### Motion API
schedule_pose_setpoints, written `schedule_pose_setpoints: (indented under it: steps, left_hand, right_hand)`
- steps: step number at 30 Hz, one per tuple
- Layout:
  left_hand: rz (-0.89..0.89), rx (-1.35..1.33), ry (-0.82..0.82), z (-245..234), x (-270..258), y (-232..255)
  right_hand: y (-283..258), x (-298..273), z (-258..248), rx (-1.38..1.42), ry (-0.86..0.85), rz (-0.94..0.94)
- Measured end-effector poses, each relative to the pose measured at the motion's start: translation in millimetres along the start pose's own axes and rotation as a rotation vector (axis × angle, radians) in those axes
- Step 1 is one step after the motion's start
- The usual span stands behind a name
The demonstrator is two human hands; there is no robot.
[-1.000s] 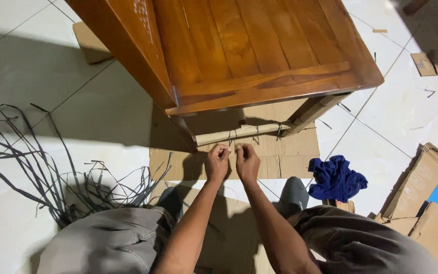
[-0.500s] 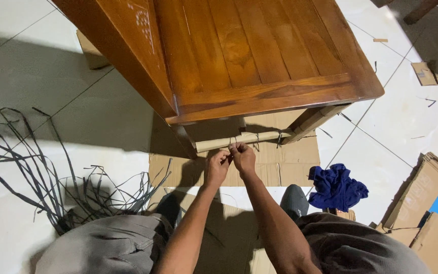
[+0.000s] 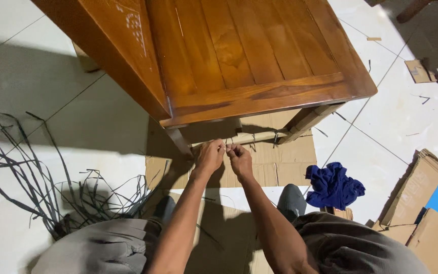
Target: Wrapping wooden chair legs with cardboard and securing them with ties
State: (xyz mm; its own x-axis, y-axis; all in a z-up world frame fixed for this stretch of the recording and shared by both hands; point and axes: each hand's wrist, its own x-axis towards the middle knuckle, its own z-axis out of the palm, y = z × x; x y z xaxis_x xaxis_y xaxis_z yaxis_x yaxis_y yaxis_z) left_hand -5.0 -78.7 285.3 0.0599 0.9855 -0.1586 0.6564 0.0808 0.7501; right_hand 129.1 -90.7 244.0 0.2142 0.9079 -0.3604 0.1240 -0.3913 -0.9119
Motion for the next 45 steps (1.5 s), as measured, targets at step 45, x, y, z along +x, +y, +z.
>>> schedule_pose_setpoints:
  steps: [45]
  left_hand:
    - [0.326,-0.241,0.298,26,8,-19]
  right_hand:
    - [-9,-15,10,-0.271,0.256,-0.263]
